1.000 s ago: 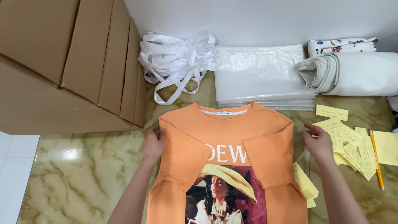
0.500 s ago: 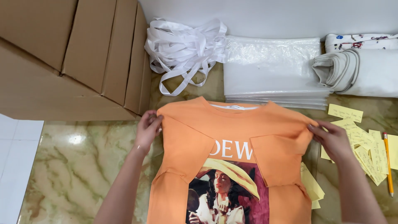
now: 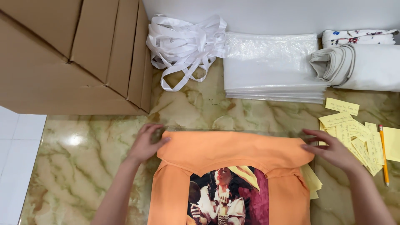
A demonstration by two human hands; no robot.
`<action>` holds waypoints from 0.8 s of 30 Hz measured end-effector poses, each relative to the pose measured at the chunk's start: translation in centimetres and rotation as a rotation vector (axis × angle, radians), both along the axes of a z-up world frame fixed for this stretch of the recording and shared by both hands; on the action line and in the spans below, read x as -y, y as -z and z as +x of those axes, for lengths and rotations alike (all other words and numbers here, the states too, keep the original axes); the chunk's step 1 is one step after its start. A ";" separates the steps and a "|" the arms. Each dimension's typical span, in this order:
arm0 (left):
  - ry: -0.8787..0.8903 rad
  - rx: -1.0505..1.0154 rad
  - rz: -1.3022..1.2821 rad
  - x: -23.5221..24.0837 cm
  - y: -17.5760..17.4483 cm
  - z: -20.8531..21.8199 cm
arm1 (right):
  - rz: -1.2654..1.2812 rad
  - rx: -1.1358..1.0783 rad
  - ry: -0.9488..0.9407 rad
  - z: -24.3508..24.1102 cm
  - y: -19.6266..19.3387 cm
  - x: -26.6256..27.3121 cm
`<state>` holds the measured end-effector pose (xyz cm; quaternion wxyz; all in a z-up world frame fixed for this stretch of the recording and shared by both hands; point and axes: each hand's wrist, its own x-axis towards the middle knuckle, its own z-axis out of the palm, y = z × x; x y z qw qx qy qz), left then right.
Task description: The person takes an orange t-shirt, a maroon long-sleeved shirt, and a white long-sleeved shirt from a clothing rack. They lay each item on a marble-patterned table, fold them neatly by hand, and place them into a stack.
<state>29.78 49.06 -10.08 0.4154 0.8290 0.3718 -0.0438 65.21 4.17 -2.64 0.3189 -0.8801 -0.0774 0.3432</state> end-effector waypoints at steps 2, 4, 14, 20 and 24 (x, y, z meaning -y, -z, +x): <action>0.071 -0.085 -0.016 -0.6 0.9 1.8 | -0.086 -0.040 -0.088 0.8 1.3 -1.2; 0.139 -0.172 -0.032 -1.6 2.1 3.2 | -0.173 -0.080 -0.177 2.1 3.6 -1.5; 0.308 0.020 0.383 1.3 -0.8 -0.5 | 0.216 0.587 -0.422 1.5 11.5 7.1; 0.554 0.049 0.619 4.4 1.8 -6.4 | 0.106 0.741 -0.661 -3.5 9.6 9.5; 0.404 0.001 0.364 5.3 0.3 -5.7 | 0.094 0.722 -0.637 -3.6 9.9 8.8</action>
